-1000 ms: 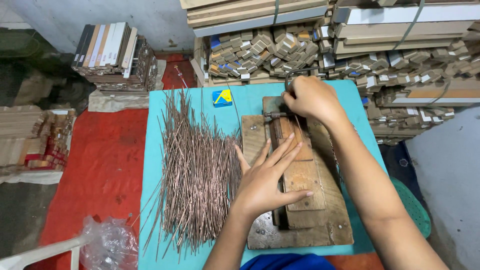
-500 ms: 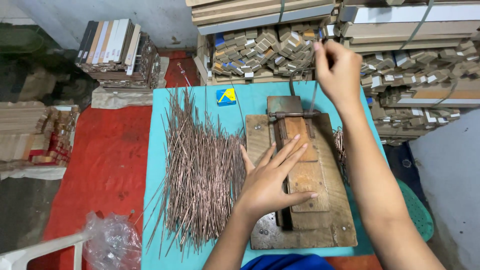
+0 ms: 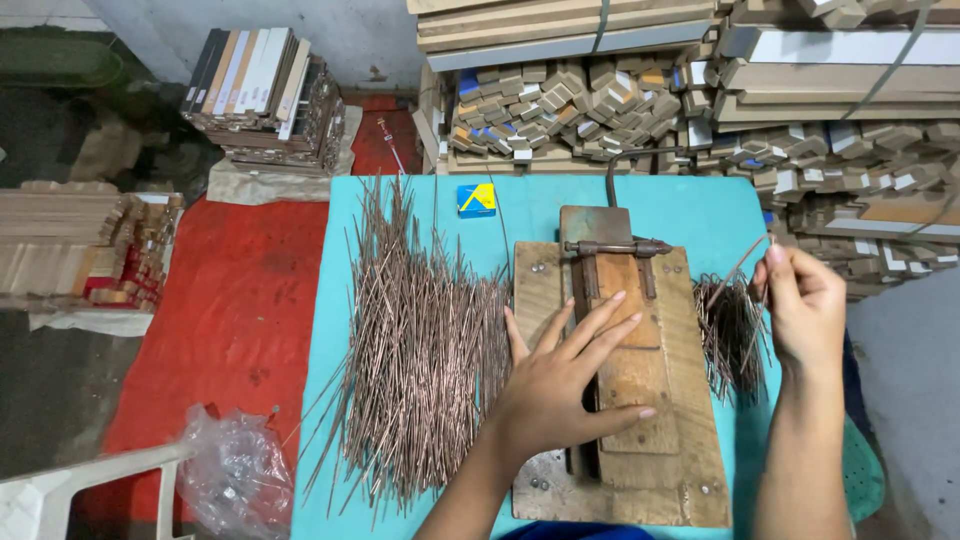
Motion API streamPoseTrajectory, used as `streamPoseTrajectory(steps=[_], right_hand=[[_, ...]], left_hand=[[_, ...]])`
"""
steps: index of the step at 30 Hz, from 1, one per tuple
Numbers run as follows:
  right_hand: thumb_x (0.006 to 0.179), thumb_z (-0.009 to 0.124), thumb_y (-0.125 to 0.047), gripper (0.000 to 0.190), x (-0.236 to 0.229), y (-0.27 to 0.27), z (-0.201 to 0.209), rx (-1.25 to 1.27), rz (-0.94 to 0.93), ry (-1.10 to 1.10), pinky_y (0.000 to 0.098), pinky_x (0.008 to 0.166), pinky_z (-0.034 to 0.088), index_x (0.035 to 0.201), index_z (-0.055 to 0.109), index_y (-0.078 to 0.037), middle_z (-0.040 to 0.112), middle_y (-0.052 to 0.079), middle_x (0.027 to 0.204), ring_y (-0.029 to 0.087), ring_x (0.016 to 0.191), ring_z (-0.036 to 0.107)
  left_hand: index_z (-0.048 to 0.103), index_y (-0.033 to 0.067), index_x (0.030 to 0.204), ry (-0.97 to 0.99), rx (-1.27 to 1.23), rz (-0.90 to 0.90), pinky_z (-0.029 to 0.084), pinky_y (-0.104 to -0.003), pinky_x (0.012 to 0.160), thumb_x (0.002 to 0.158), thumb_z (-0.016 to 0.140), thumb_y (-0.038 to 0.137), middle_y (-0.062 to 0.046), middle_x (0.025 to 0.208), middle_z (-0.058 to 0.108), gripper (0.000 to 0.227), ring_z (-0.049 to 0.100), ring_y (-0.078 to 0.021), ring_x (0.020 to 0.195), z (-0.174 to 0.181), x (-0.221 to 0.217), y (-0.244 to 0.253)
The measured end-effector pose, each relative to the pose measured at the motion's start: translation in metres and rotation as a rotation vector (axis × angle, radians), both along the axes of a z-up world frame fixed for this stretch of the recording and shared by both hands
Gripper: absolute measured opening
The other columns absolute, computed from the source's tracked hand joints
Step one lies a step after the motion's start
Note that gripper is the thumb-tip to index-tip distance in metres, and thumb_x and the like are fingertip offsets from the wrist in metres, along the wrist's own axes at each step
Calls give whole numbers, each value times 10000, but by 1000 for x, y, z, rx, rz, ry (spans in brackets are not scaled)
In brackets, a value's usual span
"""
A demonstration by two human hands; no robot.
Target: Cutting thin sticks to a uniform length using a manual lever-operated cutting jig
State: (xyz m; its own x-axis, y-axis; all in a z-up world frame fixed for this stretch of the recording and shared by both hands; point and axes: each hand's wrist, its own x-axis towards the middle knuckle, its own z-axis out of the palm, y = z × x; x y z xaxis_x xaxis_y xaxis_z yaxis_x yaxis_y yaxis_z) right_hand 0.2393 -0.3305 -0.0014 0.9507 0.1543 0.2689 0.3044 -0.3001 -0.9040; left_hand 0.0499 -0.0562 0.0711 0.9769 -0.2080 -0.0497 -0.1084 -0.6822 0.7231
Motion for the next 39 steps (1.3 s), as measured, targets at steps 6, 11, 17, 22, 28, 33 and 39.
streamPoseTrajectory(steps=[6, 11, 17, 22, 28, 33, 39], right_hand=[[1136, 537, -266, 444, -2, -41, -72, -133, 121, 130, 224, 699, 351, 724, 585, -107, 516, -37, 688, 62, 667, 447], [1046, 576, -364, 442, -17, -30, -72, -535, 58, 309, 317, 541, 369, 693, 594, -98, 520, 51, 511, 150, 483, 470], [1035, 605, -374, 455, -21, -24, -76, -626, -59, 170, 355, 624, 352, 688, 470, -113, 434, 69, 566, 164, 593, 412], [1012, 641, -310, 234, -19, -21, -73, -624, -97, 81, 375, 674, 428, 885, 614, -115, 618, 73, 668, 222, 614, 572], [1024, 608, -125, 164, -26, -6, -57, -506, -210, -265, 390, 828, 450, 1163, 614, -38, 560, 103, 931, 267, 890, 568], [965, 551, -528, 705, -31, 21, -50, -750, -258, -66, 672, 1061, 251, 1587, 373, -249, 263, 110, 1677, 359, 1522, 240], [1050, 332, -514, 571, -24, 25, -86, -921, -166, 31, 664, 1169, 92, 1600, 307, -363, 169, 76, 1724, 306, 1578, 146]], left_hand=[[442, 278, 1548, -238, -15, 66, -31, -867, 1058, 853, 477, 709, 53, 1693, 303, 818, 274, -474, 1524, -22, -3, -3], [368, 299, 1576, -98, 4, 21, -69, -850, 1049, 864, 565, 664, 79, 1709, 232, 823, 166, -429, 1548, -21, 0, -1], [306, 313, 1604, -130, 81, -9, -102, -799, 1070, 903, 659, 631, 54, 1725, 183, 847, 159, -403, 1547, -26, 2, 0], [349, 312, 1593, -180, 134, 5, -36, -774, 1084, 890, 607, 680, 45, 1722, 210, 835, 190, -358, 1548, -37, 2, 0], [393, 301, 1568, -187, 129, 35, -33, -777, 1088, 877, 657, 621, 39, 1710, 245, 806, 189, -336, 1554, -38, 2, -2], [396, 266, 1567, -194, 48, 40, -119, -757, 1101, 958, 418, 664, 19, 1709, 253, 727, 189, -367, 1550, -36, 2, -4], [430, 236, 1537, -213, 13, 47, -120, -757, 1101, 970, 400, 640, -4, 1703, 265, 697, 199, -391, 1547, -43, 1, -5]])
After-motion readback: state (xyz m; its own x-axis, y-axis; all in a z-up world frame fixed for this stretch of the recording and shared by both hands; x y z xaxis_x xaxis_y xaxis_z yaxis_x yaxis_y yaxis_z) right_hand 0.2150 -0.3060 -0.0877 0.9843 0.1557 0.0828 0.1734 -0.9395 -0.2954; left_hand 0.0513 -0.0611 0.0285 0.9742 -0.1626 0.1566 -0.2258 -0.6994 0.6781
